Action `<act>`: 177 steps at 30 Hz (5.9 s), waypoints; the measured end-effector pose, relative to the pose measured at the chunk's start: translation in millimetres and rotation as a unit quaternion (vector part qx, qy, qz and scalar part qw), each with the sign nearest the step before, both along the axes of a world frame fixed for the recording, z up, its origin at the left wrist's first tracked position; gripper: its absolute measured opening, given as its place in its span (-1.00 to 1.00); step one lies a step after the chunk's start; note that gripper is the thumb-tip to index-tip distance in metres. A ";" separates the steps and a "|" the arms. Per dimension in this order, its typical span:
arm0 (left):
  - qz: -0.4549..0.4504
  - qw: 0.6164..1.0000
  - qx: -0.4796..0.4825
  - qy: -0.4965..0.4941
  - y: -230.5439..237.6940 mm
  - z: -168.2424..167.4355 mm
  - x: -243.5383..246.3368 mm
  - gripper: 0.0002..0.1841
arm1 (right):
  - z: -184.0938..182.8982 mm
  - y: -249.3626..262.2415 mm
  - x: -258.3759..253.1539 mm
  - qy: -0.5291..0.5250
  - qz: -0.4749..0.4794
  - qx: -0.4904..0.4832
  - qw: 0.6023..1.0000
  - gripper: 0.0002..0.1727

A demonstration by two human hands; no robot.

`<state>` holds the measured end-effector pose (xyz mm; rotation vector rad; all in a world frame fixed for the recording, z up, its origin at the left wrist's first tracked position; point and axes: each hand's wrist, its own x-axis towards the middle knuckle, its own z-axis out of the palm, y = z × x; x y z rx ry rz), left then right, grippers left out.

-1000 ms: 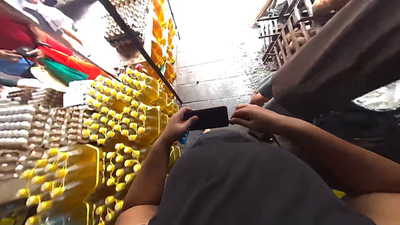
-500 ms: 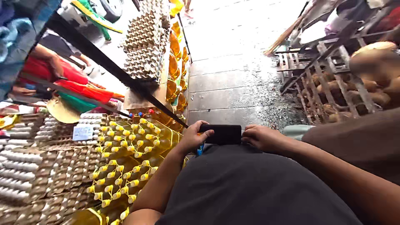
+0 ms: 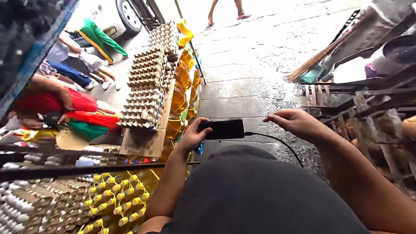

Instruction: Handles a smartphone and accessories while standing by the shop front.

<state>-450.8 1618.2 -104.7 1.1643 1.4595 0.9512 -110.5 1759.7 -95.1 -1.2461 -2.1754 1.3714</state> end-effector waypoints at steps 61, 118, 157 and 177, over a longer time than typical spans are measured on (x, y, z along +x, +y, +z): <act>0.398 0.908 0.087 0.096 457.2 -46.3 -150.4 -0.70 | -60.3 609.2 -400.8 -0.066 0.545 -0.414 0.726 -0.51; 0.065 0.990 0.039 -0.118 577.8 -57.5 -168.9 -0.61 | -27.1 664.4 -252.7 -0.009 0.254 -0.295 0.921 -0.45; -0.095 0.977 -0.189 -0.033 1055.7 -102.1 -207.4 -0.59 | -83.0 1021.7 -348.6 -0.280 0.316 0.084 0.903 -0.09; -0.030 0.991 -0.117 -0.050 1431.9 -121.5 -449.4 -0.59 | -72.2 1438.9 -512.2 -0.087 0.258 0.142 0.952 -0.42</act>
